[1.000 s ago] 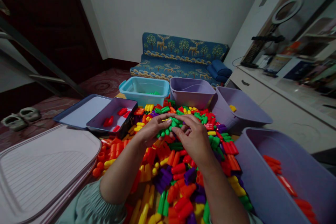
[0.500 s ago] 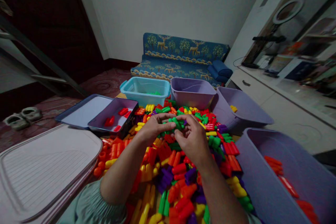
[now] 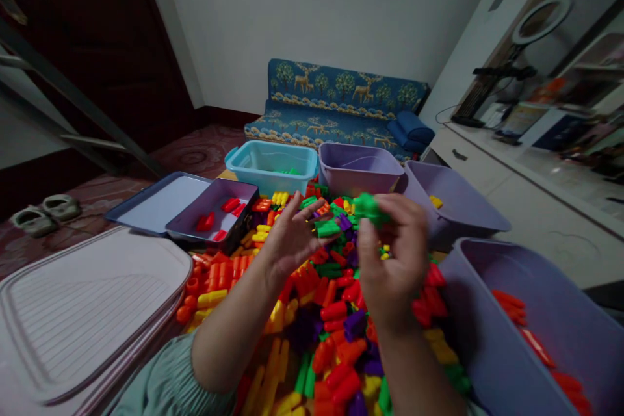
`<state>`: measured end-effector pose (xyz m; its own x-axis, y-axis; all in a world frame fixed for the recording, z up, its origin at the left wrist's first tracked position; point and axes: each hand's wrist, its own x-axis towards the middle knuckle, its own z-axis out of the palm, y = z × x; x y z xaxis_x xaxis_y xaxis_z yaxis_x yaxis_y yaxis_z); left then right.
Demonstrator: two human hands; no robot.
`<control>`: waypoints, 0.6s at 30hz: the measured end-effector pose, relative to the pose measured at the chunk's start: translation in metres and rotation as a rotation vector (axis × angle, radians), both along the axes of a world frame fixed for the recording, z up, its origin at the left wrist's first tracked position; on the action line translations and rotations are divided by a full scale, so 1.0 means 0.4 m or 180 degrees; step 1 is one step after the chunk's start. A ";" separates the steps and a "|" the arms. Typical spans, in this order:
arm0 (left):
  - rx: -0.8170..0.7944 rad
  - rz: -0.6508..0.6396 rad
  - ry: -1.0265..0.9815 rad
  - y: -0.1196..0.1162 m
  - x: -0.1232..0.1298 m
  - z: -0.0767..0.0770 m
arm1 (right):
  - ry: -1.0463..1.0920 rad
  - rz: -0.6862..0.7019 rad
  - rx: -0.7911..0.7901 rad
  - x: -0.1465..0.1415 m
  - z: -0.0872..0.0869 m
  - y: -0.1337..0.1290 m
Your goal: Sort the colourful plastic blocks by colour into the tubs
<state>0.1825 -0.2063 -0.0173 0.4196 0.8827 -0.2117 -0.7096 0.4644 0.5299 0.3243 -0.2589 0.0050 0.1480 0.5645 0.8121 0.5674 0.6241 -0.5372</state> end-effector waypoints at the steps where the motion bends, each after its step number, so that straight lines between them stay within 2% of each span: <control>1: 0.0032 -0.0095 -0.0020 -0.004 0.005 -0.001 | -0.0573 0.0148 -0.0323 -0.007 -0.021 0.016; 3: 0.0067 -0.0211 -0.0003 -0.010 0.014 -0.008 | -0.1288 0.0265 -0.1042 -0.014 -0.056 0.045; 5: 0.0093 -0.0249 0.0012 -0.011 0.022 -0.017 | -0.1437 0.0267 -0.1377 -0.013 -0.070 0.061; 12: 0.0561 -0.0338 0.0525 -0.020 0.019 -0.021 | -0.1342 0.0276 -0.1561 0.009 -0.065 0.063; 18: 0.0712 -0.0255 0.0845 -0.022 0.016 -0.025 | -0.1291 0.0371 -0.1656 0.008 -0.065 0.064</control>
